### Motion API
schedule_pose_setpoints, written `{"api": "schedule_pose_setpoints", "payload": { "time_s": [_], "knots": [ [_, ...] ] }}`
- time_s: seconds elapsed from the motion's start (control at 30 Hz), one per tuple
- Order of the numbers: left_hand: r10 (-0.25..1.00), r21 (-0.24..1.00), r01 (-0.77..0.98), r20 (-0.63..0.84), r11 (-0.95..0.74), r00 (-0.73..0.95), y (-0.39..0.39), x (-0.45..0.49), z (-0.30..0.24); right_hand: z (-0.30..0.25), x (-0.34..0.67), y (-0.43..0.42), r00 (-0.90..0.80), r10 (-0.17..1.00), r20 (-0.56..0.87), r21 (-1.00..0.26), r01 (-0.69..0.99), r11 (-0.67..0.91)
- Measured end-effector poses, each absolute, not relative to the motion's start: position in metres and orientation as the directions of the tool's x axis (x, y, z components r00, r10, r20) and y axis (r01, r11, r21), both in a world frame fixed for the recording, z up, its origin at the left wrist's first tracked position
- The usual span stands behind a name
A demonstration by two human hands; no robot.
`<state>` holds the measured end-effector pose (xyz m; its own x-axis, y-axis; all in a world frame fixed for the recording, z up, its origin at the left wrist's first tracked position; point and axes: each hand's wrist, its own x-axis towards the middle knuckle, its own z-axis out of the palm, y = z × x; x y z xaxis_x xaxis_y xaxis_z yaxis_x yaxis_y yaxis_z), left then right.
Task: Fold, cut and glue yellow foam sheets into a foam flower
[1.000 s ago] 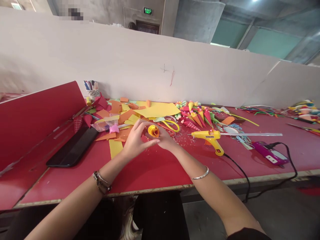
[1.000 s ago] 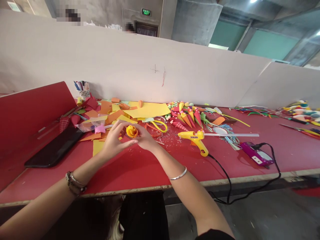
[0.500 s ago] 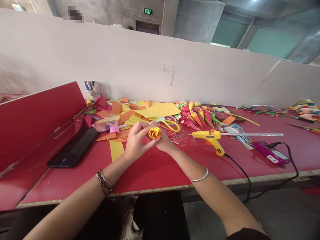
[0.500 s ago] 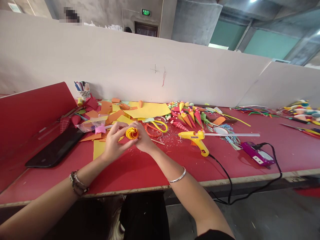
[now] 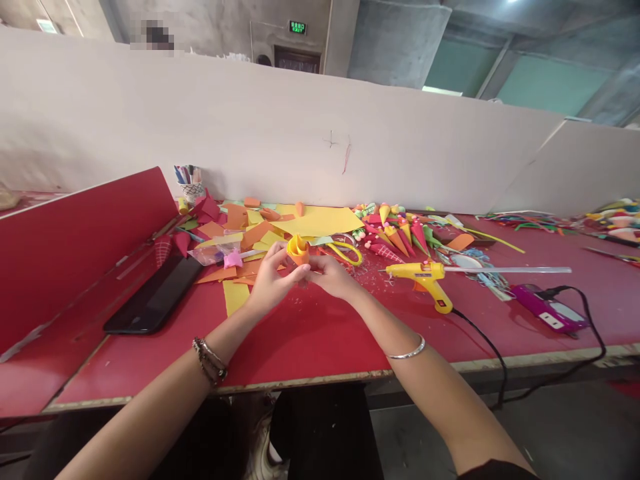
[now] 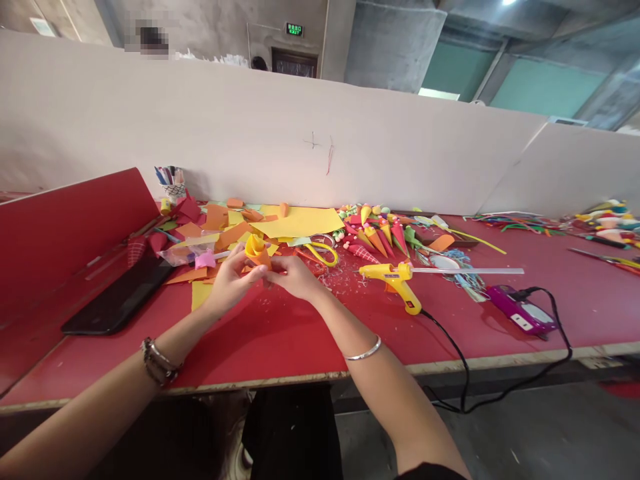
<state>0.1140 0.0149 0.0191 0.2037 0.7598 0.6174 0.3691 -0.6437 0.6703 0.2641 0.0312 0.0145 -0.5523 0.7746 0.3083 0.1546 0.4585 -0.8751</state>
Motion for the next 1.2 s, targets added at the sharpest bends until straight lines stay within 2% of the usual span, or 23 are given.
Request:
{"api": "schedule_pose_setpoints", "payload": {
  "time_s": [0.07,0.17,0.27,0.37,0.4,0.47,0.57,0.67,0.73,0.83,0.93,1.07,1.2],
  "knots": [
    [0.800,0.728,0.344,0.583,-0.593,0.145,0.020,0.112,0.015,0.014,0.269,0.036,-0.506,0.803,0.314,-0.854,0.220,0.472],
    [0.834,0.800,0.345,0.546,-0.491,-0.079,0.031,0.102,0.015,0.013,0.280,0.042,-0.404,0.874,0.270,-0.777,0.445,0.446],
    [0.773,0.825,0.370,0.546,-0.428,-0.322,0.042,0.084,0.020,0.012,0.289,0.046,-0.337,0.910,0.241,-0.580,0.702,0.413],
    [0.678,0.792,0.445,0.598,-0.418,-0.427,0.052,0.065,0.025,0.012,0.294,0.046,-0.393,0.898,0.197,-0.423,0.792,0.440],
    [0.669,0.770,0.491,0.618,-0.407,-0.413,0.055,0.060,0.025,0.012,0.294,0.046,-0.424,0.889,0.173,-0.400,0.794,0.457],
    [0.702,0.678,0.628,0.655,-0.382,-0.280,0.059,0.055,0.025,0.012,0.294,0.045,-0.467,0.873,0.143,-0.373,0.791,0.485],
    [0.781,0.406,0.865,0.624,-0.295,-0.027,0.060,0.050,0.020,0.013,0.294,0.046,-0.478,0.869,0.127,-0.369,0.791,0.489],
    [0.852,0.211,0.969,0.524,-0.130,0.000,0.059,0.042,0.013,0.013,0.294,0.045,-0.484,0.866,0.128,-0.379,0.783,0.494],
    [0.896,0.190,0.980,0.443,-0.059,-0.032,0.060,0.032,0.009,0.013,0.294,0.045,-0.480,0.867,0.136,-0.401,0.773,0.491],
    [0.934,0.183,0.982,0.357,-0.050,-0.019,0.064,0.017,0.005,0.014,0.292,0.044,-0.435,0.878,0.199,-0.448,0.757,0.476],
    [0.935,0.149,0.989,0.351,-0.010,-0.044,0.066,0.011,0.005,0.014,0.289,0.043,-0.407,0.866,0.292,-0.445,0.743,0.499],
    [0.940,0.126,0.987,0.312,0.099,-0.134,0.063,0.016,0.008,0.013,0.285,0.043,-0.405,0.853,0.330,-0.445,0.730,0.519],
    [0.934,0.143,0.986,0.333,0.083,-0.127,0.061,0.022,0.011,0.011,0.282,0.042,-0.401,0.841,0.364,-0.452,0.713,0.536]
  ]
}}
